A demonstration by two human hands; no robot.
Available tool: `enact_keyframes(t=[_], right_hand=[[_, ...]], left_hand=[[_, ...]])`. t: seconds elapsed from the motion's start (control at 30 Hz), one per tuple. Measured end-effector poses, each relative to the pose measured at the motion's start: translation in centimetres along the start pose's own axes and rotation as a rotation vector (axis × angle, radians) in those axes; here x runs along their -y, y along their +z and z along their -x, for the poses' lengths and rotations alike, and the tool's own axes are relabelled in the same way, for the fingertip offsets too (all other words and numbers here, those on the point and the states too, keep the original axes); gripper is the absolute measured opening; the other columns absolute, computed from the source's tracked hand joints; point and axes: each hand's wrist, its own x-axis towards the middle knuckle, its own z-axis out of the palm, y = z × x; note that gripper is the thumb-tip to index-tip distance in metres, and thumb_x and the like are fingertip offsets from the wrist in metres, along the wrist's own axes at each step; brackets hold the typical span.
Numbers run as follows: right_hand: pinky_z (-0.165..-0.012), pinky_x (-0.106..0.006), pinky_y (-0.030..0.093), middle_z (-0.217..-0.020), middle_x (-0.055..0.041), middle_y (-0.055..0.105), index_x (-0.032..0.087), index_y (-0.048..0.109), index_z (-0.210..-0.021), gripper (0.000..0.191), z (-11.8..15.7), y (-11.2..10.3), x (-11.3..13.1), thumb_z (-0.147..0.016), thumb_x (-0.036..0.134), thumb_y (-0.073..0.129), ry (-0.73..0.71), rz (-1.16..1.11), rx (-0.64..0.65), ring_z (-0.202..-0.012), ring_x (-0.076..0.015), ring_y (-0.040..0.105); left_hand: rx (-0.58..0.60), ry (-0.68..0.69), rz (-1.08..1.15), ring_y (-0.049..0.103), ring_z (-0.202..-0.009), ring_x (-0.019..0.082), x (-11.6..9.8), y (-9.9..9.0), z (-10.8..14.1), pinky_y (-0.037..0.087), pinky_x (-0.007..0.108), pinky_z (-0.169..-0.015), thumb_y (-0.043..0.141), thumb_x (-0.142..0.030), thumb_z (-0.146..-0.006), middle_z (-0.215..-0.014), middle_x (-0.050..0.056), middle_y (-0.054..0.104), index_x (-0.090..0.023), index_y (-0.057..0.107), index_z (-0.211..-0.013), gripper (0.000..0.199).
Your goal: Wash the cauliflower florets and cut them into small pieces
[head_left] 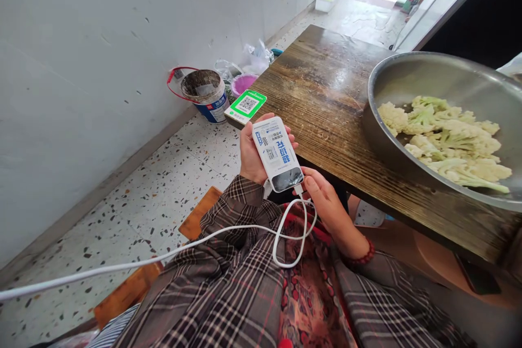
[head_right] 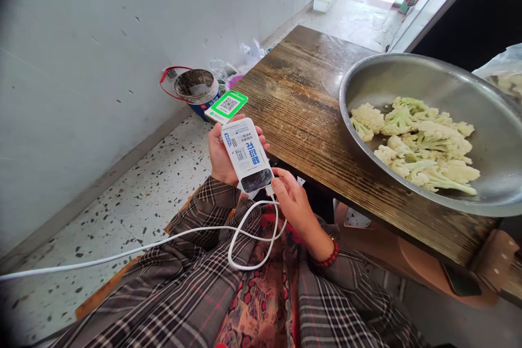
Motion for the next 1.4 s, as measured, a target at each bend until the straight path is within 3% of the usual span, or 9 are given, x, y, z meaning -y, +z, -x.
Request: enact_keyframes(t=[0.2,0.43,0.7,0.8,0.93,1.4], right_hand=[[-0.066,-0.028,0.047,-0.086,-0.0031,0.061,0.02,0.057,-0.115,0.04,-0.2,0.3,0.7,-0.092,0.051,0.045,-0.004,0.018,-0.023,-0.076,-0.0167,0.057],[-0.071,-0.03,0.05,-0.098,-0.0043,0.065,0.023,0.058,-0.114,0.039,0.3,0.0,-0.4,-0.091,0.053,0.045,0.044,-0.042,-0.033,-0.08,-0.0172,0.06],[-0.056,-0.024,0.041,-0.071,-0.0011,0.061,0.018,0.062,-0.083,0.041,1.8,0.0,-0.9,-0.092,0.055,0.047,0.196,-0.09,0.168,-0.06,-0.0118,0.053],[-0.051,-0.024,0.034,-0.061,0.0027,0.05,0.02,0.052,-0.068,0.044,2.1,0.6,-1.1,-0.094,0.054,0.043,0.131,-0.003,0.088,-0.054,-0.0098,0.043],[-0.05,-0.025,0.028,-0.057,0.005,0.04,0.022,0.042,-0.067,0.043,2.6,1.6,-1.3,-0.096,0.054,0.038,0.12,0.048,-0.019,-0.052,-0.0097,0.035],[-0.049,-0.024,0.027,-0.057,0.0057,0.038,0.022,0.04,-0.068,0.042,2.7,1.3,-1.1,-0.096,0.052,0.037,0.112,0.045,0.018,-0.051,-0.0093,0.034]], left_hand=[[-0.028,-0.023,0.027,0.071,-0.082,0.023,0.3,-0.1,-0.1,0.058,0.041,-0.076,0.036,-0.059,-0.088,-0.092,0.009,0.072,-0.02,0.059,-0.121,0.056],[-0.012,-0.015,0.028,0.07,-0.084,0.023,0.4,-0.2,-0.1,0.057,0.042,-0.077,0.035,-0.059,-0.088,-0.09,0.008,0.071,-0.021,0.057,-0.124,0.057],[-0.008,-0.005,-0.027,0.071,-0.084,0.024,0.5,-0.5,-0.5,0.058,0.043,-0.078,0.033,-0.062,-0.088,-0.088,0.008,0.071,-0.02,0.057,-0.125,0.061],[-0.011,-0.013,0.015,0.071,-0.086,0.024,0.9,-0.3,-0.5,0.058,0.043,-0.077,0.034,-0.063,-0.088,-0.09,0.008,0.071,-0.02,0.058,-0.124,0.061],[0.005,-0.017,0.088,0.07,-0.085,0.024,1.3,0.2,-0.3,0.058,0.042,-0.077,0.036,-0.063,-0.087,-0.09,0.008,0.071,-0.019,0.058,-0.123,0.06],[0.055,0.021,0.033,0.068,-0.073,0.02,1.4,0.5,-0.2,0.058,0.04,-0.072,0.032,-0.063,-0.088,-0.083,0.006,0.069,-0.021,0.058,-0.121,0.06]])
